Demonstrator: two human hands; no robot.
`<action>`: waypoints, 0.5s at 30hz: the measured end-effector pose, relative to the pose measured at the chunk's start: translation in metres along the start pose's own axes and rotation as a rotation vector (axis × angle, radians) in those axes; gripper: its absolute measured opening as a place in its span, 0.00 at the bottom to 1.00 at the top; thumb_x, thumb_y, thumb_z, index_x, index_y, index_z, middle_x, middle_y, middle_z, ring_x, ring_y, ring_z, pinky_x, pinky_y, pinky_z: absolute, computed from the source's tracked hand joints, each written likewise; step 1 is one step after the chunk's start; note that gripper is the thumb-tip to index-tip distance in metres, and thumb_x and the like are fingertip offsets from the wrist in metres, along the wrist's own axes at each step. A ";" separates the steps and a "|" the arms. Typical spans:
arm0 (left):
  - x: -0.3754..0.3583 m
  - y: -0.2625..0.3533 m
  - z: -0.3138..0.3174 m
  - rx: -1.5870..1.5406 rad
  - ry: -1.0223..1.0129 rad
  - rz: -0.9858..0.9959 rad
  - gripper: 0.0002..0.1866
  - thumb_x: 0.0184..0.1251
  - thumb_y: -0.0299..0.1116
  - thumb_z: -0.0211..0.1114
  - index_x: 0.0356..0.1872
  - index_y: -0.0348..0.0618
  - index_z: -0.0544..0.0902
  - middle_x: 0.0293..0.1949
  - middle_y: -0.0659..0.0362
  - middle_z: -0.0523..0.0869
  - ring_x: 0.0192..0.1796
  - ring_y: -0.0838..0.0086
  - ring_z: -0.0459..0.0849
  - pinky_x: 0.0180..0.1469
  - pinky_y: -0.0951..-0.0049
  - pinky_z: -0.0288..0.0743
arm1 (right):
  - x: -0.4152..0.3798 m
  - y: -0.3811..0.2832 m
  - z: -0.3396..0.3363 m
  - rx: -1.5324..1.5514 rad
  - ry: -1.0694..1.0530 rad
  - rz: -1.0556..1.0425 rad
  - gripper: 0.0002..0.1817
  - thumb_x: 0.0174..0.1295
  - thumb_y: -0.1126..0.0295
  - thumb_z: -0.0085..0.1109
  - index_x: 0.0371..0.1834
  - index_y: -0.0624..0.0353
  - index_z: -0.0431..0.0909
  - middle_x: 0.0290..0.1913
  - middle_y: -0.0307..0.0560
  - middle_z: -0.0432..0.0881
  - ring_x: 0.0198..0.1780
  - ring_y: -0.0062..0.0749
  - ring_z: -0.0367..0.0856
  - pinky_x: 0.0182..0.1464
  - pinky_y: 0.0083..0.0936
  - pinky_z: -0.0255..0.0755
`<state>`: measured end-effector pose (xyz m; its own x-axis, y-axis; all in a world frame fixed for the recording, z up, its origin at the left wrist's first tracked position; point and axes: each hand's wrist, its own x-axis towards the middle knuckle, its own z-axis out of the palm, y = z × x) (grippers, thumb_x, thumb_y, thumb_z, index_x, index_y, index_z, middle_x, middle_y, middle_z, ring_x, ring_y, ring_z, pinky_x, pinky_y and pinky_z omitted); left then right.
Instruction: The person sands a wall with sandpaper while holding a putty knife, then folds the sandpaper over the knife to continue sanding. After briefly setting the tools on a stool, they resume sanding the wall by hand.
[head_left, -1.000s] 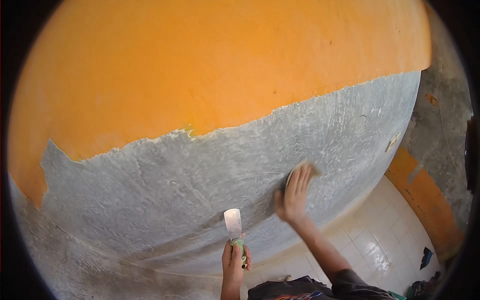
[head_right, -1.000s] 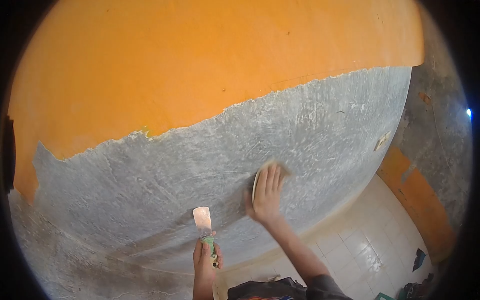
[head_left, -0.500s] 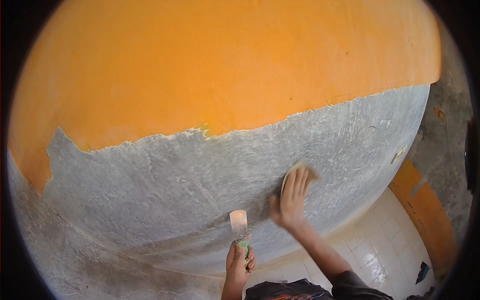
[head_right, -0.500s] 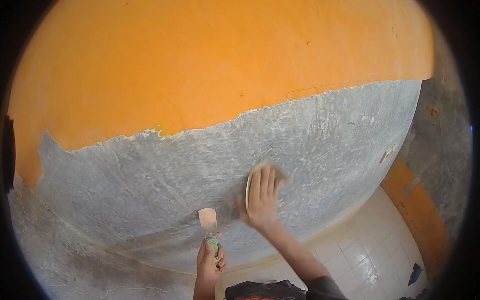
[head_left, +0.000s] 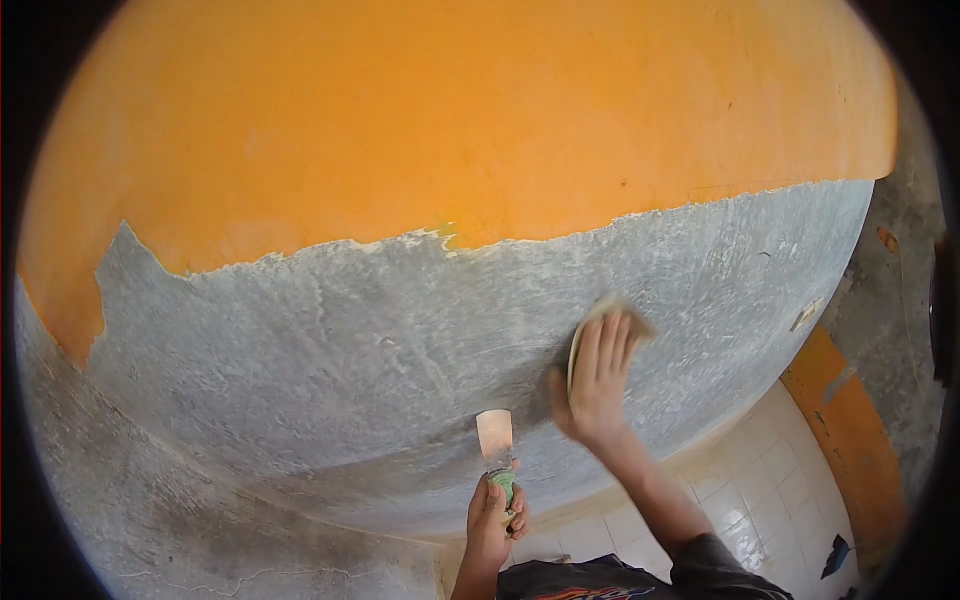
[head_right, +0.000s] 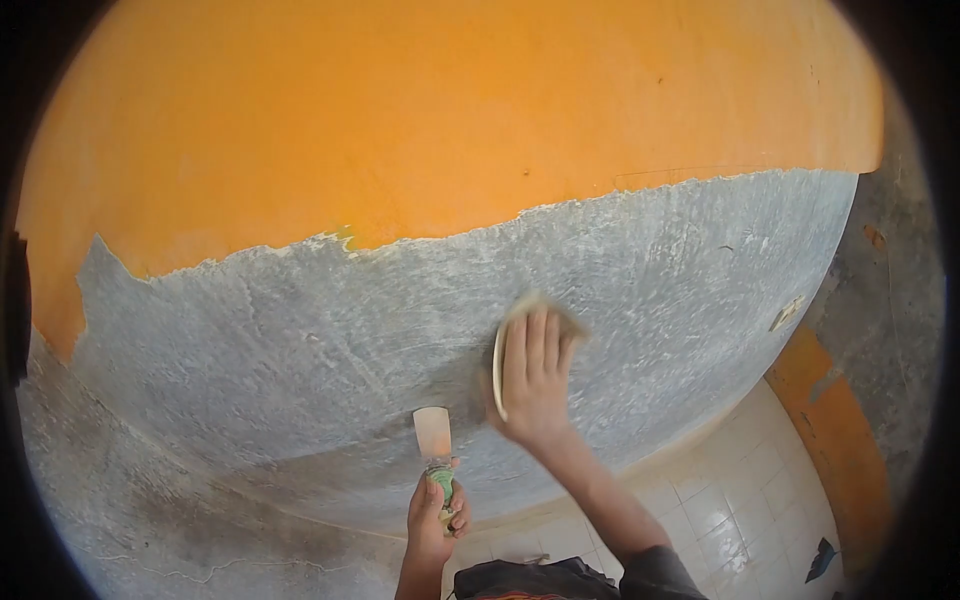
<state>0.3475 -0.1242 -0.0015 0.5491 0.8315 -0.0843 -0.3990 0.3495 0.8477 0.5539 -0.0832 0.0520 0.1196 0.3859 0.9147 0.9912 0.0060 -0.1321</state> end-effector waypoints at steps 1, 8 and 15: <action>-0.001 0.002 0.001 -0.030 -0.008 -0.015 0.27 0.74 0.51 0.49 0.63 0.41 0.65 0.27 0.63 0.69 0.20 0.81 0.65 0.18 0.80 0.58 | 0.031 -0.003 -0.017 -0.016 0.002 0.012 0.40 0.60 0.62 0.58 0.67 0.80 0.54 0.68 0.81 0.55 0.70 0.76 0.51 0.66 0.69 0.43; -0.002 -0.004 -0.005 -0.159 -0.057 -0.012 0.28 0.74 0.50 0.48 0.63 0.38 0.64 0.27 0.62 0.69 0.19 0.81 0.64 0.17 0.80 0.56 | 0.022 -0.028 -0.013 0.048 -0.126 -0.122 0.40 0.60 0.66 0.56 0.69 0.81 0.50 0.70 0.81 0.49 0.72 0.76 0.46 0.69 0.65 0.39; -0.009 0.000 -0.021 -0.157 -0.004 -0.019 0.29 0.71 0.52 0.54 0.63 0.41 0.66 0.25 0.63 0.69 0.18 0.80 0.64 0.15 0.80 0.58 | 0.090 -0.035 -0.054 0.055 -0.141 -0.134 0.37 0.61 0.69 0.54 0.69 0.79 0.52 0.70 0.80 0.51 0.72 0.74 0.47 0.69 0.63 0.40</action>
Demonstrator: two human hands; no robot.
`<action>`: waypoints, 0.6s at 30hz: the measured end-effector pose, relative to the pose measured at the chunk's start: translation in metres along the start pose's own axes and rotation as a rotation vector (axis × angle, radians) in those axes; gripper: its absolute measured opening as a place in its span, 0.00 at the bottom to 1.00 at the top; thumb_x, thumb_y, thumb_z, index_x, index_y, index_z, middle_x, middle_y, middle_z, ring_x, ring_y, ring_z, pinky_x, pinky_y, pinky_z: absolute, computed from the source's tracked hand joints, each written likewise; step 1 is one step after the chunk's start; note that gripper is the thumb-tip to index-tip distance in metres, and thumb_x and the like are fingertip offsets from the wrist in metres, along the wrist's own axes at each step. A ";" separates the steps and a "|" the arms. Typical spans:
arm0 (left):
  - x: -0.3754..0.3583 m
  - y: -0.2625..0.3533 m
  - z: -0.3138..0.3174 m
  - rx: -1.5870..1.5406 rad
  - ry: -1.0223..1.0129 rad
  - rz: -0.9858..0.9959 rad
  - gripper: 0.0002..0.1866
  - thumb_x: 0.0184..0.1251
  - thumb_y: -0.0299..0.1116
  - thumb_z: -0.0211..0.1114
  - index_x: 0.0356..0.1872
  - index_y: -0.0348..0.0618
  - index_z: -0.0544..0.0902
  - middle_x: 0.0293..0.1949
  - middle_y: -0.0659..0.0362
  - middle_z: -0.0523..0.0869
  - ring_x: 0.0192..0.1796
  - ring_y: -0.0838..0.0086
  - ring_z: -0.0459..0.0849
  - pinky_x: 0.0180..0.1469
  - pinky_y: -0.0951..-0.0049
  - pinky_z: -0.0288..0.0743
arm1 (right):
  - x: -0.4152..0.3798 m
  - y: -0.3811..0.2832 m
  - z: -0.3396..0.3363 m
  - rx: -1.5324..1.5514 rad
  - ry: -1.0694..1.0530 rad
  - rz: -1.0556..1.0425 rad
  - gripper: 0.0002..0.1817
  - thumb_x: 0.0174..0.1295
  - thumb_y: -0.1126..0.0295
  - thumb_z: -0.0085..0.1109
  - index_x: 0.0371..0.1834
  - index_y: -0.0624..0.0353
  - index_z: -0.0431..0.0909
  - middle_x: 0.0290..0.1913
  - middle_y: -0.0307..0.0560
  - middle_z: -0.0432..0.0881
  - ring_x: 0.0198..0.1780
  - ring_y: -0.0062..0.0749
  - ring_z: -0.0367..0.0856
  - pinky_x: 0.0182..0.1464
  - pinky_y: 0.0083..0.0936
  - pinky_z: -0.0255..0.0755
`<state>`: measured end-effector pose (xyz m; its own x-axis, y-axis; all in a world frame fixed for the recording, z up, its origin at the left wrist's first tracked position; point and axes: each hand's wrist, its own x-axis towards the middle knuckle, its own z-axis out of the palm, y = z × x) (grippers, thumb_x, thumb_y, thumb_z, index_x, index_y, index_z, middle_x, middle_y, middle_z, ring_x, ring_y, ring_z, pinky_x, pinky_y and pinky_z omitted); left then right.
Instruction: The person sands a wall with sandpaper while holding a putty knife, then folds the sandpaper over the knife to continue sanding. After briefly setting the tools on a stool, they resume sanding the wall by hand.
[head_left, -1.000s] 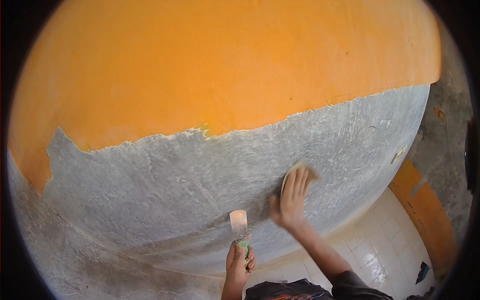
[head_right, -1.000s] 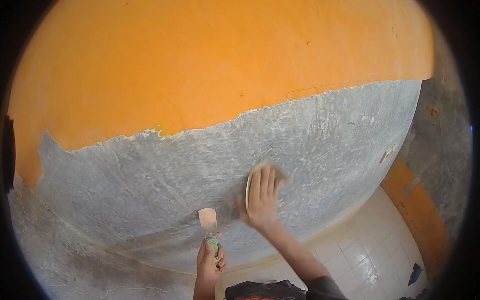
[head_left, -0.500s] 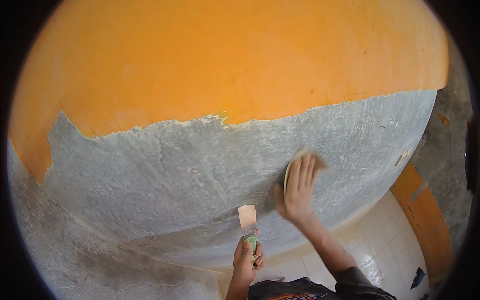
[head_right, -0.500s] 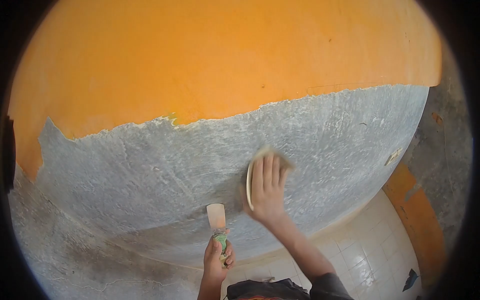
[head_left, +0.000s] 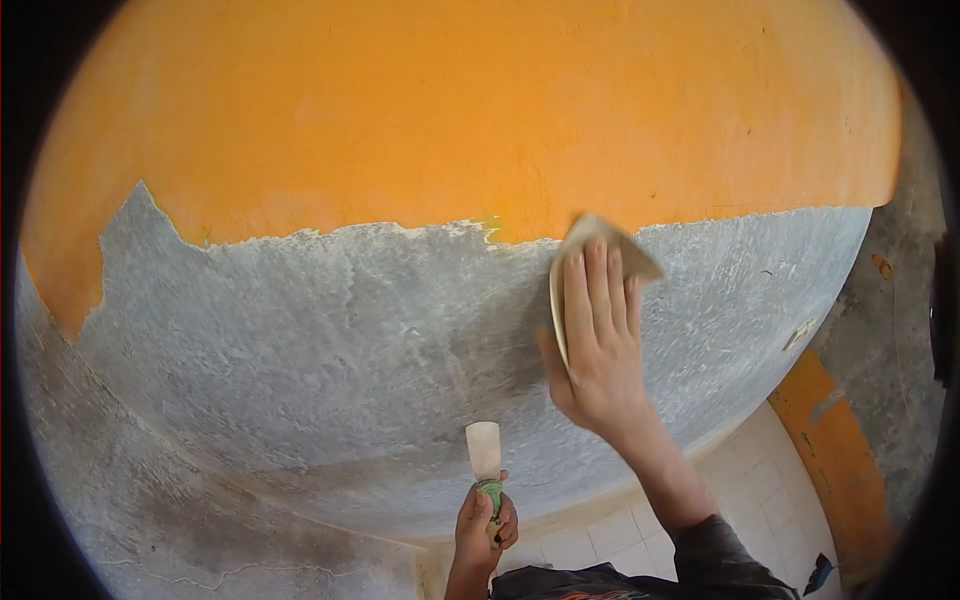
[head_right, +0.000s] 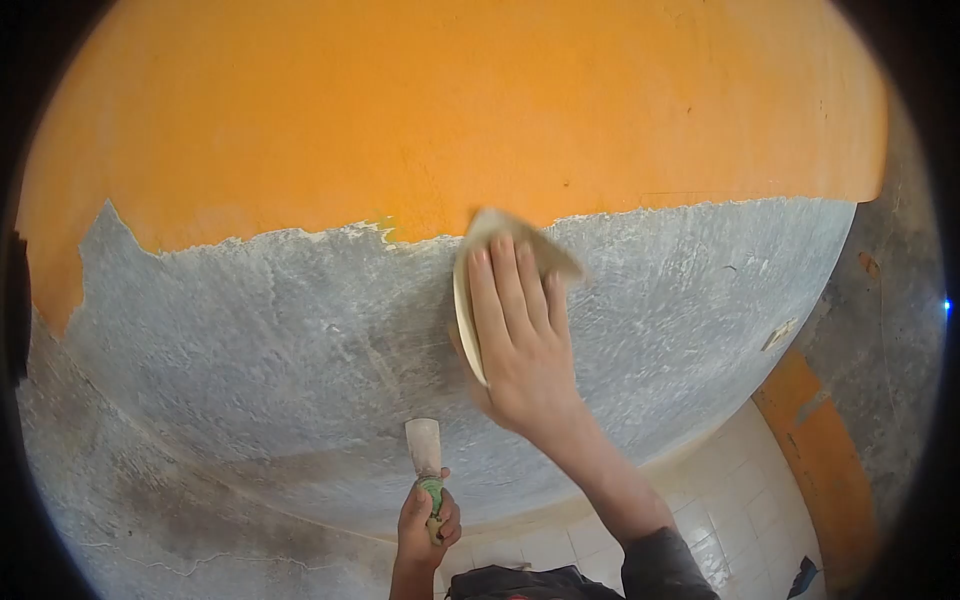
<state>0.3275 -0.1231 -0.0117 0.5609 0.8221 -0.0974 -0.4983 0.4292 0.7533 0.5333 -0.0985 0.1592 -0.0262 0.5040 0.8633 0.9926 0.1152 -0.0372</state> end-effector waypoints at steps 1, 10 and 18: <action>0.000 0.000 -0.001 -0.005 0.004 -0.008 0.29 0.70 0.52 0.54 0.63 0.41 0.66 0.25 0.63 0.69 0.18 0.80 0.64 0.15 0.80 0.58 | 0.010 -0.002 -0.006 0.000 0.010 0.002 0.37 0.61 0.69 0.54 0.69 0.79 0.52 0.70 0.80 0.51 0.72 0.75 0.47 0.70 0.63 0.39; -0.004 0.000 -0.008 -0.046 0.000 0.011 0.29 0.71 0.51 0.55 0.63 0.40 0.66 0.26 0.62 0.70 0.19 0.79 0.65 0.16 0.79 0.58 | -0.043 -0.007 0.034 -0.032 -0.144 0.016 0.38 0.63 0.66 0.54 0.70 0.79 0.49 0.71 0.79 0.47 0.73 0.74 0.42 0.70 0.62 0.36; -0.009 0.004 -0.012 -0.032 0.041 0.022 0.29 0.71 0.52 0.54 0.63 0.41 0.65 0.26 0.62 0.70 0.19 0.79 0.65 0.16 0.78 0.58 | -0.039 -0.016 0.041 -0.010 -0.107 -0.030 0.39 0.61 0.66 0.56 0.68 0.80 0.51 0.69 0.82 0.49 0.72 0.76 0.46 0.69 0.66 0.36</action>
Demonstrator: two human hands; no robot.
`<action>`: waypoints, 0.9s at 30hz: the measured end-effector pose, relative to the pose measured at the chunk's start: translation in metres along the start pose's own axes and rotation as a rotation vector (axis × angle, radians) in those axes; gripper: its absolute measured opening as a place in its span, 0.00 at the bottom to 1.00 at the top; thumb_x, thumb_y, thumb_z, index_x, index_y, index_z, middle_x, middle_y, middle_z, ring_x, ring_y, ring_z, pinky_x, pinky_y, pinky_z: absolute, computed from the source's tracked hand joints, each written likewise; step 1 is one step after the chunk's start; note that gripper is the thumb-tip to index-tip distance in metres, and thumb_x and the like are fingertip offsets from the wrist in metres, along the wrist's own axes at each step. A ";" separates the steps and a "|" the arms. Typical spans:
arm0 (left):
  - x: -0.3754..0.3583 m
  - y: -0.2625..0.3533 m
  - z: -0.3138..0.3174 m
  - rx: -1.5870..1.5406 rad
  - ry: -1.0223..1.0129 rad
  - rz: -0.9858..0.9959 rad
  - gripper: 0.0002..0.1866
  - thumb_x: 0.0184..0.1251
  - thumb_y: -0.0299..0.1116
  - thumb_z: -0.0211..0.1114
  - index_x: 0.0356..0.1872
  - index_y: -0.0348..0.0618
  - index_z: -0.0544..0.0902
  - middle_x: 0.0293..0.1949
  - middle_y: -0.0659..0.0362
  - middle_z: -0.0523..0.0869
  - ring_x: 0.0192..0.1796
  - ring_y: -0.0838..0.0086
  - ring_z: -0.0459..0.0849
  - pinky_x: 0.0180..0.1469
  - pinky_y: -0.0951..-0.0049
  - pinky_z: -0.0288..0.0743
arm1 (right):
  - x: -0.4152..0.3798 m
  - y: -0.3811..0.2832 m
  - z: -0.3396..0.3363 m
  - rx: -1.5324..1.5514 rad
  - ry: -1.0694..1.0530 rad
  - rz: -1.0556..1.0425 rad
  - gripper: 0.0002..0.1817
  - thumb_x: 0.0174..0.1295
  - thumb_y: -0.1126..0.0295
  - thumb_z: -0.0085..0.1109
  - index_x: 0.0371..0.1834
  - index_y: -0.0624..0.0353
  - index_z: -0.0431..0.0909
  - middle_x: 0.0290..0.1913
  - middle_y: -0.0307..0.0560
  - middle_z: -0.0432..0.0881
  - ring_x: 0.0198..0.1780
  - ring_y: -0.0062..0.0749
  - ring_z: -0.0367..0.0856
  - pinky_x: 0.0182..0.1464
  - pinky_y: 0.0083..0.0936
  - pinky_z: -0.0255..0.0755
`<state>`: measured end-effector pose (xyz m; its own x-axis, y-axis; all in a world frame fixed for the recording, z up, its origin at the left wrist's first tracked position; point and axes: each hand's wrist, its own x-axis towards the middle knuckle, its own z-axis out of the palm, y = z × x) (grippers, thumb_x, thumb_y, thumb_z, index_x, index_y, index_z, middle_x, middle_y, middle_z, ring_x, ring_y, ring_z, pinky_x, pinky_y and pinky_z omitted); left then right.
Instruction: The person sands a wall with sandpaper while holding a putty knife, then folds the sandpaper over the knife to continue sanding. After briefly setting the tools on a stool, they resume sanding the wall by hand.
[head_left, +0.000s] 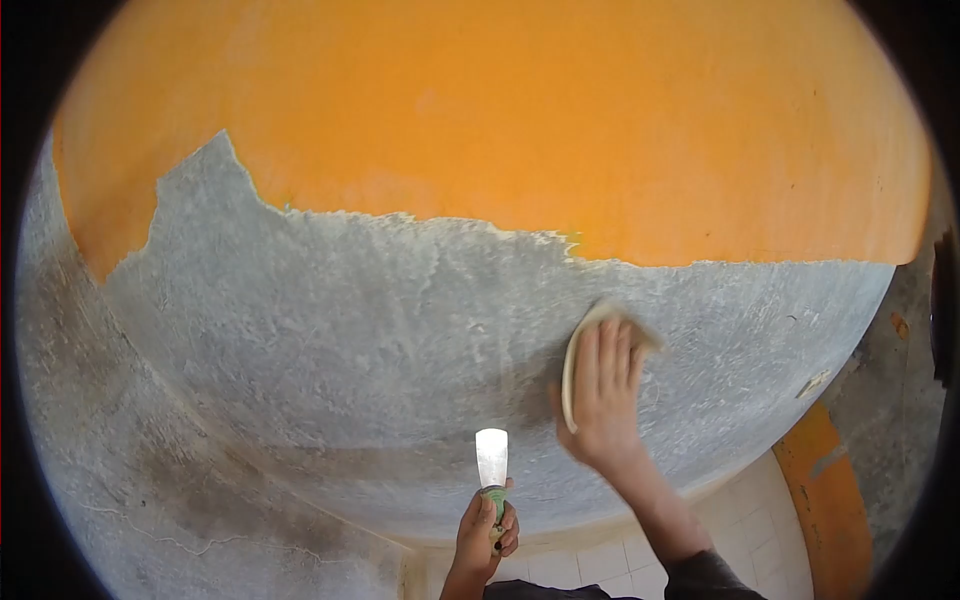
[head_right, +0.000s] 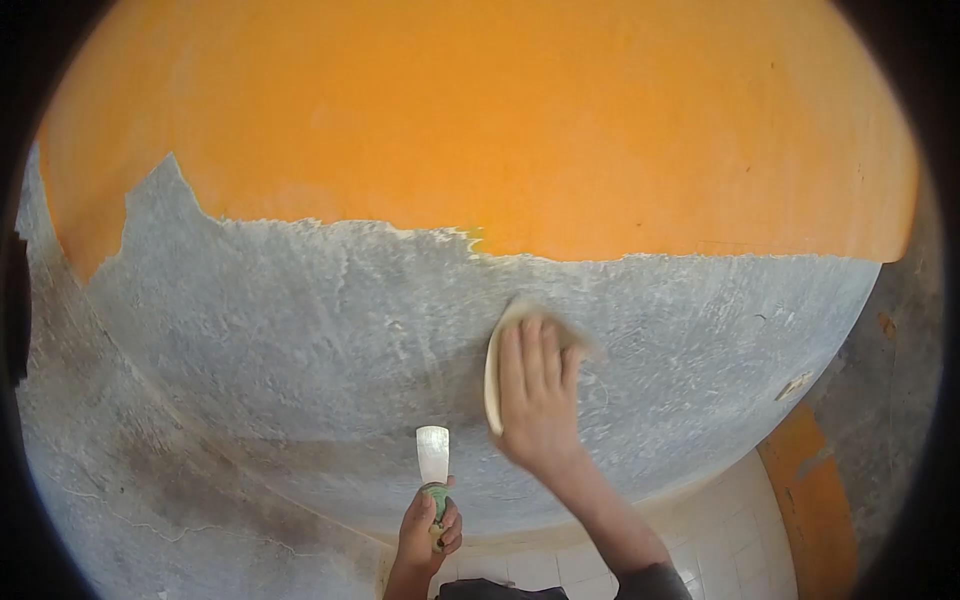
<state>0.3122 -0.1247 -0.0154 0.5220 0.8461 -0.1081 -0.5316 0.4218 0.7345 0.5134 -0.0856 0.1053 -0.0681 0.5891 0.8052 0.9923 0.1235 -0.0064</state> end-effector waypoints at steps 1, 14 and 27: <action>-0.001 0.001 -0.003 -0.022 0.011 0.015 0.29 0.71 0.53 0.53 0.63 0.42 0.65 0.25 0.62 0.70 0.19 0.78 0.65 0.16 0.78 0.58 | -0.023 -0.006 0.017 0.008 -0.001 -0.006 0.39 0.61 0.66 0.56 0.68 0.80 0.51 0.69 0.82 0.49 0.72 0.76 0.46 0.69 0.66 0.36; -0.012 0.030 -0.035 -0.031 0.074 0.121 0.33 0.73 0.59 0.42 0.65 0.41 0.64 0.24 0.61 0.70 0.21 0.76 0.67 0.19 0.75 0.60 | -0.002 -0.049 0.031 0.014 -0.051 -0.047 0.39 0.60 0.66 0.57 0.68 0.81 0.51 0.68 0.84 0.51 0.70 0.79 0.47 0.67 0.68 0.37; -0.026 0.078 -0.074 0.056 0.084 0.056 0.32 0.72 0.56 0.48 0.62 0.36 0.65 0.23 0.61 0.70 0.19 0.76 0.67 0.16 0.74 0.59 | 0.037 -0.099 0.039 -0.053 0.107 0.025 0.39 0.60 0.61 0.59 0.67 0.79 0.56 0.68 0.79 0.54 0.70 0.74 0.52 0.66 0.68 0.42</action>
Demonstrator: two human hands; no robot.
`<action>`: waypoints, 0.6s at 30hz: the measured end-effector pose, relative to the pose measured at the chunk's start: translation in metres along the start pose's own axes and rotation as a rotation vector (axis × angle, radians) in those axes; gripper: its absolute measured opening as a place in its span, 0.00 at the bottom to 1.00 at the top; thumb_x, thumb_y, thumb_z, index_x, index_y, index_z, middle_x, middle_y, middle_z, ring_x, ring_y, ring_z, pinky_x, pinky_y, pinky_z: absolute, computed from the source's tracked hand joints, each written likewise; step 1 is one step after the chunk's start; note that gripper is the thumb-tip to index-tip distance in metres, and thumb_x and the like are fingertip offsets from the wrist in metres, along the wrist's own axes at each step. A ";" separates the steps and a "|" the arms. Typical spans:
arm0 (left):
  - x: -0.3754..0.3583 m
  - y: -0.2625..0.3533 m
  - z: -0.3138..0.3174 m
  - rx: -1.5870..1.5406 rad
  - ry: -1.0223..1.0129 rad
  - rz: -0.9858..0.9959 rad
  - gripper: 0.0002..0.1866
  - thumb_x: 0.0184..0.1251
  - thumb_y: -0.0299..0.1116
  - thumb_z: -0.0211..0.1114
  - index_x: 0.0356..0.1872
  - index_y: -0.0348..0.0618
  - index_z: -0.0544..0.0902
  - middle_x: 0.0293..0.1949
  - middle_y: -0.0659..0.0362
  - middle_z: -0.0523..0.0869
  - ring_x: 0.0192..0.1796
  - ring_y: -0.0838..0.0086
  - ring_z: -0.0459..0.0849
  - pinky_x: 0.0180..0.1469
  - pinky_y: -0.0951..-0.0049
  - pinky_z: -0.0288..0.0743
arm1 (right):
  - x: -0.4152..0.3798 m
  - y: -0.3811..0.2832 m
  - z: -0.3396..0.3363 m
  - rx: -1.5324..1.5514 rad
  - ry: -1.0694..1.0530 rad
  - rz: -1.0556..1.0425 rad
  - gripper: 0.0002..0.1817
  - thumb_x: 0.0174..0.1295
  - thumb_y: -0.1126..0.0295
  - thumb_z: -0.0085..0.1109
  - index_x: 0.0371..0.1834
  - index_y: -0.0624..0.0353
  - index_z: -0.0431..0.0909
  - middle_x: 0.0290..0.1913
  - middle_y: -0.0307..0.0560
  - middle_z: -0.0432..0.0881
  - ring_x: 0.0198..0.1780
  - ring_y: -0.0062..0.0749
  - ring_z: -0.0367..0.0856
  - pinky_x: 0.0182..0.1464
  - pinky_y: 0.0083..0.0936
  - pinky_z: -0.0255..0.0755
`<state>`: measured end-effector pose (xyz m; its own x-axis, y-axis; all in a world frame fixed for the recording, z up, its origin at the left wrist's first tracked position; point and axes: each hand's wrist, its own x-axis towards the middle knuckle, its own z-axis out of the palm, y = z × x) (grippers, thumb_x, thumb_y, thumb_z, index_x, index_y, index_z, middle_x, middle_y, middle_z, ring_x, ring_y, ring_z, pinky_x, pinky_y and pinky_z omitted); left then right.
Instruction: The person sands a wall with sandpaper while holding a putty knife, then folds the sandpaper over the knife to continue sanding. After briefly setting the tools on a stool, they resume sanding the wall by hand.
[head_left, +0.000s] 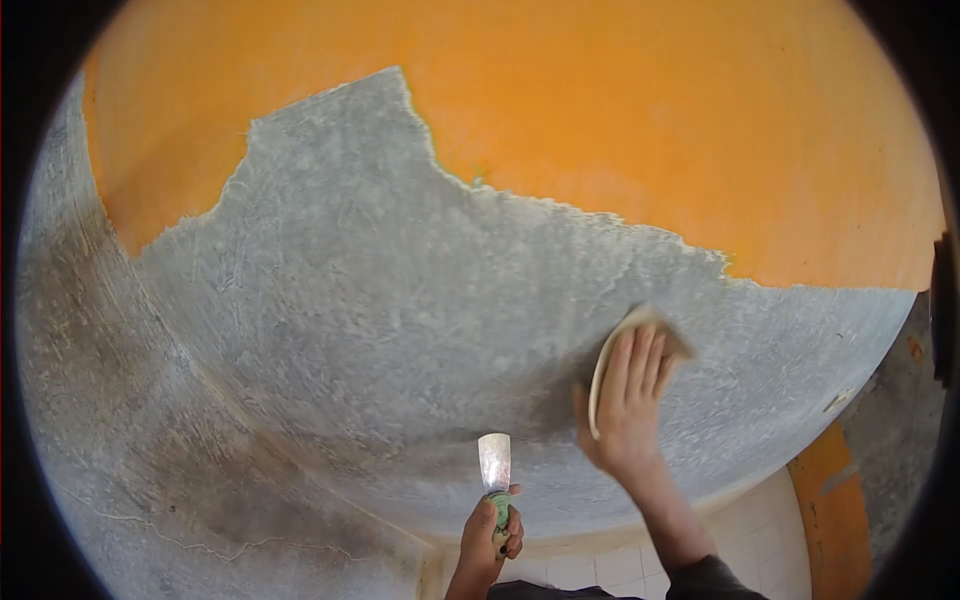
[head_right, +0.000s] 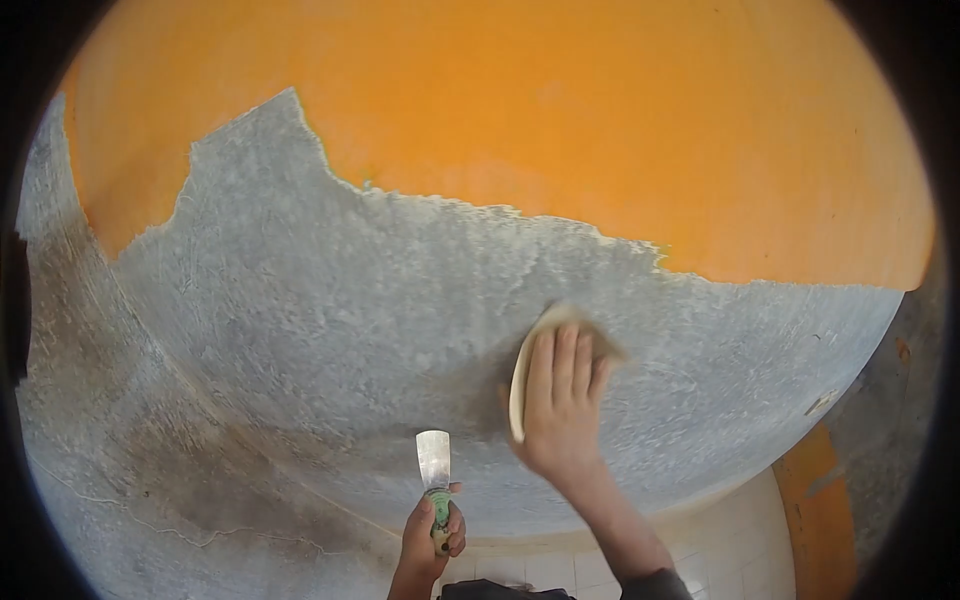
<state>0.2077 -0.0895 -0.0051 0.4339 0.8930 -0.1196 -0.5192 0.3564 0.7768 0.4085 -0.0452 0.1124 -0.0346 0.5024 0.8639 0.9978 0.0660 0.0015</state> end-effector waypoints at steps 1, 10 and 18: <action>0.000 0.001 -0.005 -0.032 0.004 -0.006 0.32 0.71 0.55 0.49 0.62 0.36 0.65 0.23 0.61 0.71 0.18 0.76 0.67 0.16 0.73 0.59 | -0.017 -0.008 0.010 0.022 -0.052 -0.021 0.38 0.60 0.62 0.58 0.66 0.79 0.57 0.67 0.81 0.56 0.68 0.74 0.56 0.64 0.71 0.42; -0.010 0.024 -0.033 0.013 -0.007 -0.012 0.34 0.70 0.56 0.51 0.61 0.34 0.65 0.23 0.60 0.72 0.17 0.75 0.69 0.17 0.73 0.60 | 0.048 -0.033 -0.020 0.030 0.040 0.031 0.38 0.62 0.65 0.56 0.69 0.78 0.52 0.71 0.78 0.49 0.73 0.73 0.44 0.69 0.66 0.35; -0.008 0.038 -0.063 -0.024 -0.001 0.006 0.34 0.70 0.57 0.51 0.61 0.35 0.65 0.22 0.61 0.71 0.16 0.76 0.67 0.17 0.74 0.60 | -0.029 -0.067 0.046 0.072 -0.057 0.011 0.39 0.61 0.62 0.57 0.69 0.77 0.54 0.70 0.78 0.53 0.72 0.74 0.49 0.67 0.70 0.35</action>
<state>0.1382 -0.0655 -0.0142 0.4318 0.8947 -0.1141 -0.5391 0.3575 0.7626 0.3402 -0.0244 0.0635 -0.0284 0.5515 0.8337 0.9916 0.1206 -0.0460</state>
